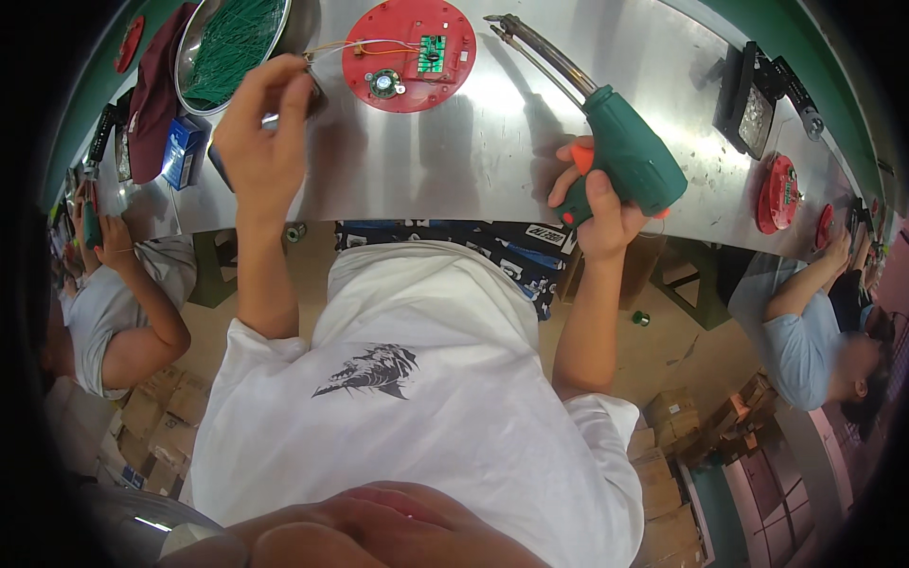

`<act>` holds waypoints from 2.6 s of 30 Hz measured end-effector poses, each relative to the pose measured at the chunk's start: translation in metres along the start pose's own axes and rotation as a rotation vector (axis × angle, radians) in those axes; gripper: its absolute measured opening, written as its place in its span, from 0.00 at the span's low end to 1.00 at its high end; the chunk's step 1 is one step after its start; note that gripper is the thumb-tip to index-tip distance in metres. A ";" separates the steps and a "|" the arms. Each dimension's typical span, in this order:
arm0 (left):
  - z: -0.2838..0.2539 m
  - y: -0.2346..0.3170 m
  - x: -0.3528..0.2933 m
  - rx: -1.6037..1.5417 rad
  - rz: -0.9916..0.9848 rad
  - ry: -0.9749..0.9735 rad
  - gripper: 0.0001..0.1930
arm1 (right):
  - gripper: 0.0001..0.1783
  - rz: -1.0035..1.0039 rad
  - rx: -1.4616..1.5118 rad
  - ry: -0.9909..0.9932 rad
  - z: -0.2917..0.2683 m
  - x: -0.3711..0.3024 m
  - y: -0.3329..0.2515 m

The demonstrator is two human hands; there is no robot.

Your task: The person solders wires onto circuit boards mounted on circular plastic bases using a soldering gun by hand, picking wires from a metal dish and placing the assembled components onto a conveyor belt.

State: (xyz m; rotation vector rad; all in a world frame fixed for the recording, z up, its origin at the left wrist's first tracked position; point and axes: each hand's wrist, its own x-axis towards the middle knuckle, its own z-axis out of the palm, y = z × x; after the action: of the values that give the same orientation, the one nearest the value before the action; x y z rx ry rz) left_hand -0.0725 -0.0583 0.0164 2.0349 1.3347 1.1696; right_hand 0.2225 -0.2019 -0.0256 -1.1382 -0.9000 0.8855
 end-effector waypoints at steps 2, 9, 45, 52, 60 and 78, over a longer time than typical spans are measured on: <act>-0.008 -0.006 -0.001 -0.055 0.061 0.065 0.08 | 0.27 0.007 -0.004 -0.006 0.000 0.000 -0.001; 0.010 0.006 -0.003 -0.130 0.092 -0.021 0.11 | 0.26 -0.011 -0.015 -0.005 0.003 -0.001 -0.001; 0.065 -0.024 -0.004 0.134 0.465 0.030 0.07 | 0.25 0.044 -0.232 -0.244 0.016 -0.027 -0.012; 0.067 -0.025 -0.004 0.135 0.471 0.048 0.06 | 0.25 0.140 -0.201 -0.242 0.013 -0.021 -0.016; 0.067 -0.024 -0.003 0.148 0.482 0.043 0.06 | 0.30 -0.020 -0.189 -0.095 0.006 -0.025 -0.009; 0.067 -0.025 -0.003 0.148 0.481 0.031 0.06 | 0.30 -0.024 -0.096 0.037 -0.005 -0.019 -0.007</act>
State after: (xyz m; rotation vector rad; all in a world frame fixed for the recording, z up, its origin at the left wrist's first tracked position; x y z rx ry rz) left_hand -0.0300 -0.0446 -0.0396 2.5476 0.9938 1.3315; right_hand 0.2207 -0.2221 -0.0220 -1.2202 -0.9321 0.8063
